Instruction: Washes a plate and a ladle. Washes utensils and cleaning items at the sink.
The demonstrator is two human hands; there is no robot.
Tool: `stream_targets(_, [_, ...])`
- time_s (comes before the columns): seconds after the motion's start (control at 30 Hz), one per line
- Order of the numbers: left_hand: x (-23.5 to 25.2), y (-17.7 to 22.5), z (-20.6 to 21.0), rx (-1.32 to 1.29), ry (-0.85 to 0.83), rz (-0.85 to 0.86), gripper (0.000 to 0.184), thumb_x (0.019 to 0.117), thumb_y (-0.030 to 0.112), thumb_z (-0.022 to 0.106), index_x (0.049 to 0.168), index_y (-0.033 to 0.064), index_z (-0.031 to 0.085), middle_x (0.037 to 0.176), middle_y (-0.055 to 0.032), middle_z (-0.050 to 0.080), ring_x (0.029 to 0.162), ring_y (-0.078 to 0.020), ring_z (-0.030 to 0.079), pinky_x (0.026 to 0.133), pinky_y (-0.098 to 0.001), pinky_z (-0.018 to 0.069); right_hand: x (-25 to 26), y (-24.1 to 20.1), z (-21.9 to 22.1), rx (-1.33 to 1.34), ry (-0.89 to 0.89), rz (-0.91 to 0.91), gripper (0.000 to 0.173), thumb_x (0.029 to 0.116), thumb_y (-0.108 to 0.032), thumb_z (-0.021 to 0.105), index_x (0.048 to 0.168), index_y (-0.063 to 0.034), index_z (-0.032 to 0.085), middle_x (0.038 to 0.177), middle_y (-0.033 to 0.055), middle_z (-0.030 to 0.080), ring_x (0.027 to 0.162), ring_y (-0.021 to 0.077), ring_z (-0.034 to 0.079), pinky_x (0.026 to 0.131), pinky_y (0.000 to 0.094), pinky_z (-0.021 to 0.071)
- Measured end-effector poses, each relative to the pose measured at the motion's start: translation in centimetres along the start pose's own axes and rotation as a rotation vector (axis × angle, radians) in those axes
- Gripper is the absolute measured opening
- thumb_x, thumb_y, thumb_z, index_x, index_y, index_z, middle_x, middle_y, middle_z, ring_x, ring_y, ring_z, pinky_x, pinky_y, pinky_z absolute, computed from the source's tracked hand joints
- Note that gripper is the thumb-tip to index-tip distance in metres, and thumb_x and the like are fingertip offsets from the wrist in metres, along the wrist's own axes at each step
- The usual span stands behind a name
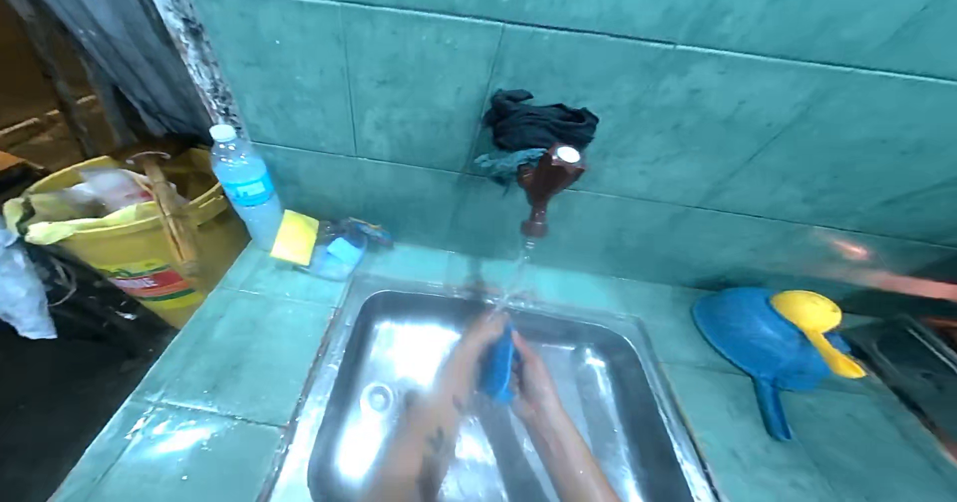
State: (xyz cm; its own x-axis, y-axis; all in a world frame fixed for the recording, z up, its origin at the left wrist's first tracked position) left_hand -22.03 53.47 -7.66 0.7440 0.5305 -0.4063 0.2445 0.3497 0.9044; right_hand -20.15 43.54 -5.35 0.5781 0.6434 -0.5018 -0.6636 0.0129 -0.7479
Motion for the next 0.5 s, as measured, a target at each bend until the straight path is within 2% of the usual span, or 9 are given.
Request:
stream_targets(0.07, [1.1, -0.8, 0.3, -0.128, -0.011, -0.02, 0.039, 0.1059, 0.039, 0.051, 0.121, 0.0051, 0.063, 0.095, -0.0101, 0.065, 0.079, -0.018, 0.061, 0.072, -0.0379, 0.0535, -0.1, -0.9, -0.1, -0.042, 0.005, -0.016, 0.029, 0.1111, -0.032, 0.043, 0.119, -0.0054, 0.054, 0.056, 0.0018, 0.047, 0.039, 0.0052, 0.037, 0.036, 0.0202, 0.033])
stream_targets(0.1, [0.9, -1.3, 0.7, -0.181, -0.045, 0.056, 0.039, 0.1064, 0.042, 0.048, 0.118, 0.0073, 0.063, 0.091, -0.0065, 0.065, 0.076, -0.0145, 0.062, 0.069, -0.0338, 0.0548, 0.3, -1.7, -0.5, -0.088, 0.03, -0.057, 0.028, 0.1103, -0.03, 0.046, 0.12, -0.0053, 0.056, 0.057, 0.0017, 0.048, 0.039, 0.0053, 0.038, 0.036, 0.0205, 0.0332])
stream_targets(0.17, [0.3, -1.3, 1.6, -0.285, -0.095, 0.137, 0.045, 0.1093, 0.04, 0.041, 0.126, 0.0033, 0.06, 0.094, -0.0106, 0.067, 0.078, -0.0168, 0.066, 0.07, -0.0352, 0.0574, 1.7, -3.6, -1.3, -0.212, 0.079, -0.141, 0.03, 0.1071, -0.029, 0.055, 0.13, -0.0098, 0.06, 0.068, 0.0035, 0.056, 0.047, 0.0081, 0.046, 0.042, 0.0243, 0.0398])
stream_targets(0.23, [-2.0, 0.4, 2.9, -0.272, 0.094, -0.046, 0.046, 0.1123, 0.038, 0.034, 0.124, 0.0026, 0.06, 0.094, -0.0126, 0.064, 0.077, -0.0205, 0.061, 0.071, -0.0396, 0.0534, 3.1, -5.2, -1.9, -0.354, 0.092, -0.19, 0.038, 0.1055, -0.033, 0.059, 0.138, -0.0147, 0.057, 0.092, 0.0082, 0.065, 0.066, 0.0147, 0.057, 0.057, 0.0335, 0.05])
stream_targets(0.27, [-3.3, 0.9, 3.4, -0.251, 0.123, -0.119, 0.046, 0.1132, 0.038, 0.032, 0.129, 0.0038, 0.059, 0.1, -0.0131, 0.065, 0.084, -0.0217, 0.062, 0.077, -0.0411, 0.0535, 3.6, -5.4, -2.3, -0.41, 0.101, -0.22, 0.04, 0.1044, -0.036, 0.06, 0.139, -0.0162, 0.057, 0.097, 0.009, 0.065, 0.069, 0.0159, 0.058, 0.06, 0.0352, 0.0504])
stream_targets(0.3, [-4.2, 1.0, 3.5, -0.257, 0.111, -0.155, 0.046, 0.1133, 0.038, 0.032, 0.134, 0.0057, 0.057, 0.108, -0.0131, 0.066, 0.092, -0.0219, 0.063, 0.083, -0.0417, 0.0539, 3.7, -5.4, -2.4, -0.463, 0.086, -0.247, 0.043, 0.1041, -0.037, 0.061, 0.141, -0.0168, 0.056, 0.107, 0.0124, 0.067, 0.079, 0.0205, 0.062, 0.067, 0.0409, 0.0531])
stream_targets(0.37, [-4.8, 0.3, 2.4, -0.327, 0.143, -0.169, 0.045, 0.1111, 0.043, 0.037, 0.128, 0.0074, 0.06, 0.103, -0.0113, 0.067, 0.088, -0.021, 0.065, 0.077, -0.0416, 0.0554, 2.3, -4.3, -1.5, -0.578, 0.032, -0.319, 0.046, 0.1049, -0.035, 0.06, 0.146, -0.0153, 0.052, 0.123, 0.0191, 0.066, 0.099, 0.031, 0.067, 0.083, 0.0538, 0.0556])
stream_targets(0.43, [-4.9, -0.6, 0.4, -0.363, 0.196, -0.178, 0.047, 0.11, 0.047, 0.037, 0.129, 0.0092, 0.059, 0.104, -0.0108, 0.066, 0.087, -0.0211, 0.063, 0.076, -0.0422, 0.0541, -0.5, -2.2, -0.3, -0.69, -0.03, -0.346, 0.05, 0.1032, -0.031, 0.063, 0.15, -0.0171, 0.05, 0.127, 0.0195, 0.066, 0.107, 0.0332, 0.068, 0.09, 0.0577, 0.0558])
stream_targets(0.5, [-4.6, -1.4, -1.1, -0.412, 0.23, -0.17, 0.043, 0.11, 0.043, 0.039, 0.131, 0.0121, 0.06, 0.107, -0.0071, 0.069, 0.088, -0.0175, 0.065, 0.075, -0.0373, 0.0544, -2.4, -0.4, -0.2, -0.747, -0.067, -0.342, 0.053, 0.0999, -0.028, 0.067, 0.15, -0.0212, 0.052, 0.123, 0.0155, 0.069, 0.102, 0.0273, 0.071, 0.089, 0.0515, 0.0596])
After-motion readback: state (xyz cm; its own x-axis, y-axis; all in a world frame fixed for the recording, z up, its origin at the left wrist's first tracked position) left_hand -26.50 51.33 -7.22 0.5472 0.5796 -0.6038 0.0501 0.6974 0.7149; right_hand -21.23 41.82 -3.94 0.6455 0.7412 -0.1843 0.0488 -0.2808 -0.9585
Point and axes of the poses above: each hand's wrist, its own x-axis towards the middle knuckle, its own z-axis out of the palm, y = z × x, the point moved 9 cm from there along x, towards the middle knuckle
